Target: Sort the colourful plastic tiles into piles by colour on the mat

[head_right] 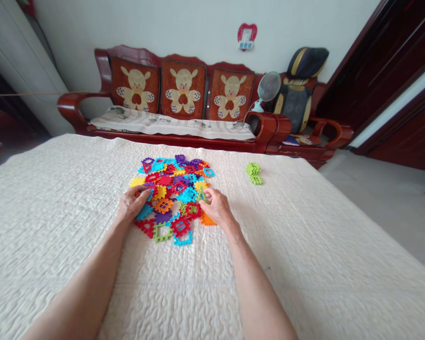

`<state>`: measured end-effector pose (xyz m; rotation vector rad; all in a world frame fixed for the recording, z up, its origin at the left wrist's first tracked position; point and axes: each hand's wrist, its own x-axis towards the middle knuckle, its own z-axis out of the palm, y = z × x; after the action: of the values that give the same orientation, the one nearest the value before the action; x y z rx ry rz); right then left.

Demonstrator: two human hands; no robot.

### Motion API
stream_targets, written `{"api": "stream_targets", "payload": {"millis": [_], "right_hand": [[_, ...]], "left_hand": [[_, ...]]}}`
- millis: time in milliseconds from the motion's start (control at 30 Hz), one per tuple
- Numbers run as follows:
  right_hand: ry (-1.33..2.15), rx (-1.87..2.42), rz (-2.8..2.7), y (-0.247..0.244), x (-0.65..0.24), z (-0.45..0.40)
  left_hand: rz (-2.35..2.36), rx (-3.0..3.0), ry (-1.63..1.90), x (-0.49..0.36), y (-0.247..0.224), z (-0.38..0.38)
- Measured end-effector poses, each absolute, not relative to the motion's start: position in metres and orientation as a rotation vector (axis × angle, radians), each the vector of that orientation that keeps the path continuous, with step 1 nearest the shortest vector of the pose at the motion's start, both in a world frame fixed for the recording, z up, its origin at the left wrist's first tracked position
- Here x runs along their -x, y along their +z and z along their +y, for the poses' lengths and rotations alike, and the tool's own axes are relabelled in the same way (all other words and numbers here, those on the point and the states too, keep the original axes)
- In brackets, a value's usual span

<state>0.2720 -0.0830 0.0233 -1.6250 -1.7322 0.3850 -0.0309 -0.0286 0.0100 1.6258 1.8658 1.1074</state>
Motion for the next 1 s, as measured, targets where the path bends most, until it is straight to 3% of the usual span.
{"api": "stream_targets", "payload": {"millis": [167, 300, 633, 1000], "right_hand": [[0.134, 2.017, -1.432, 0.023, -0.308, -0.079], [0.146, 2.177, -1.404, 0.016, -0.321, -0.081], [0.329, 1.897, -1.629, 0.002, -0.36, -0.088], [0.396, 1.956, -1.632, 0.004, -0.35, -0.087]], "left_hand": [[1.885, -1.631, 1.092, 0.031, 0.011, -0.028], [1.896, -1.626, 1.077, 0.032, 0.01, -0.027], [1.906, -1.68, 1.05, 0.034, 0.007, -0.026], [1.904, -1.622, 1.067, 0.033, 0.006, -0.025]]}}
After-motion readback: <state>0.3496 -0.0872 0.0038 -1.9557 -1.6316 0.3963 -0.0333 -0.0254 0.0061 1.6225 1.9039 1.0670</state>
